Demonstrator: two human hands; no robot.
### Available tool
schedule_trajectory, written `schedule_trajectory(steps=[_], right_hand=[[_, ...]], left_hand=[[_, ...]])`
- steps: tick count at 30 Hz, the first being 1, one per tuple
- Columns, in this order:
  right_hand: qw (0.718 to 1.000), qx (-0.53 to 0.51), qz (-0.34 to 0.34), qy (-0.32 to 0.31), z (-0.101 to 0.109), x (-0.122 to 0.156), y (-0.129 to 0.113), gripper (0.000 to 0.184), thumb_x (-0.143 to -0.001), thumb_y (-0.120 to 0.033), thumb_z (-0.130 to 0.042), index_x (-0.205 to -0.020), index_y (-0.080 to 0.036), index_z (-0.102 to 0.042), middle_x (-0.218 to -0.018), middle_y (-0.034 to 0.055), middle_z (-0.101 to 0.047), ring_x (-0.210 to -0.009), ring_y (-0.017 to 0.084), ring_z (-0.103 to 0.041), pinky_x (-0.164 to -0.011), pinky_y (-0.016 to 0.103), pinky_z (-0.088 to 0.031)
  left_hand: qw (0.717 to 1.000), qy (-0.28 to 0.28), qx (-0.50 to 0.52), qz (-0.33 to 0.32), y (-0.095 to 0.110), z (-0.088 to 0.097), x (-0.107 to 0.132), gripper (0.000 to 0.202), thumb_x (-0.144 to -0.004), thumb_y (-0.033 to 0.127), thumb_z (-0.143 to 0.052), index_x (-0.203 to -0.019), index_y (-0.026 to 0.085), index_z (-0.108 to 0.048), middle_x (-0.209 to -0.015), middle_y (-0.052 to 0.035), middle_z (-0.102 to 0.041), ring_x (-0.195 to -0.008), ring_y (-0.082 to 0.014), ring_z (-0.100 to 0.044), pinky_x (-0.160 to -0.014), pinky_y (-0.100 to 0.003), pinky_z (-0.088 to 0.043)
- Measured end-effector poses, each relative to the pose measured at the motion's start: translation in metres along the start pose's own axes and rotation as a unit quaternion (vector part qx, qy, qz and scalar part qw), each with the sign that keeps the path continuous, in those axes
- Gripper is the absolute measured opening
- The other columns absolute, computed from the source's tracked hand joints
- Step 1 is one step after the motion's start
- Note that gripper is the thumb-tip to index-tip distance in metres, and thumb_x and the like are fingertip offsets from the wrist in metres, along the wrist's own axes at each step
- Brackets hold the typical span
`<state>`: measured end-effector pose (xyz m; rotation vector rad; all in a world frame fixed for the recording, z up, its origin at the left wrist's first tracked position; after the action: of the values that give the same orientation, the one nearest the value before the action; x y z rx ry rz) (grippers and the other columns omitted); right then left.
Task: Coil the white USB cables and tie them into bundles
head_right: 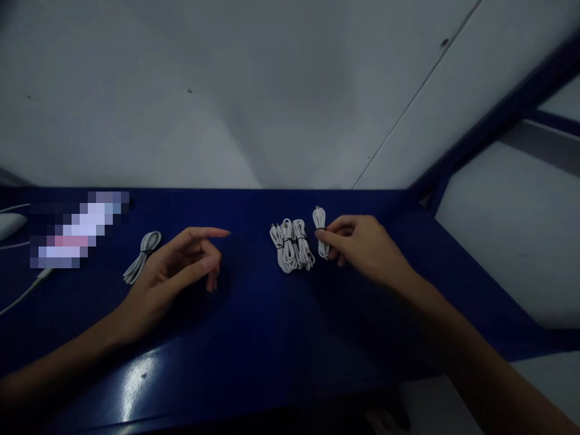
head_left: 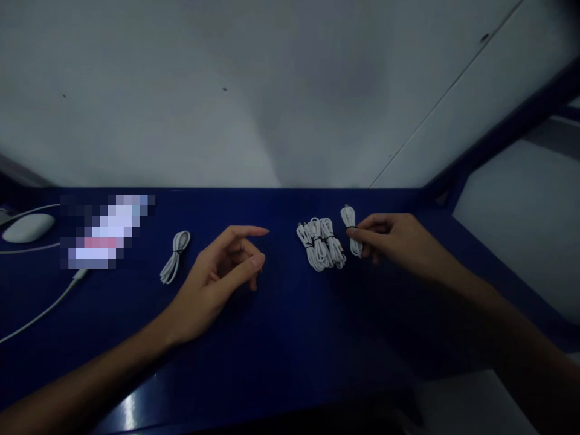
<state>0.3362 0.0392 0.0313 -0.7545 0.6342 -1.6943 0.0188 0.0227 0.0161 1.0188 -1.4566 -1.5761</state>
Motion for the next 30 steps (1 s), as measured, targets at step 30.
schedule_trajectory(steps=[30], right_hand=[[0.963, 0.237, 0.108, 0.074, -0.041, 0.016, -0.05, 0.029, -0.095, -0.039, -0.071, -0.071, -0.024, -0.062, -0.067, 0.0054, -0.072, -0.063, 0.024, -0.067, -0.06, 0.04, -0.047]], left_hand=[[0.963, 0.157, -0.209, -0.065, 0.01, 0.025, 0.002, 0.019, -0.107, 0.038, -0.067, -0.119, 0.024, -0.071, -0.081, 0.0006, -0.062, -0.075, -0.0185, -0.06, -0.065, -0.032, -0.045]])
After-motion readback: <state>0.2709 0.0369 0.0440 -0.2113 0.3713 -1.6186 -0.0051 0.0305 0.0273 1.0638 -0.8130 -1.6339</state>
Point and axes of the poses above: each hand's wrist, its own x-axis away from the middle knuckle, its own z-axis out of the back of the hand, y = z × x, the point moved 5 cm from there along -x, towards the middle knuckle
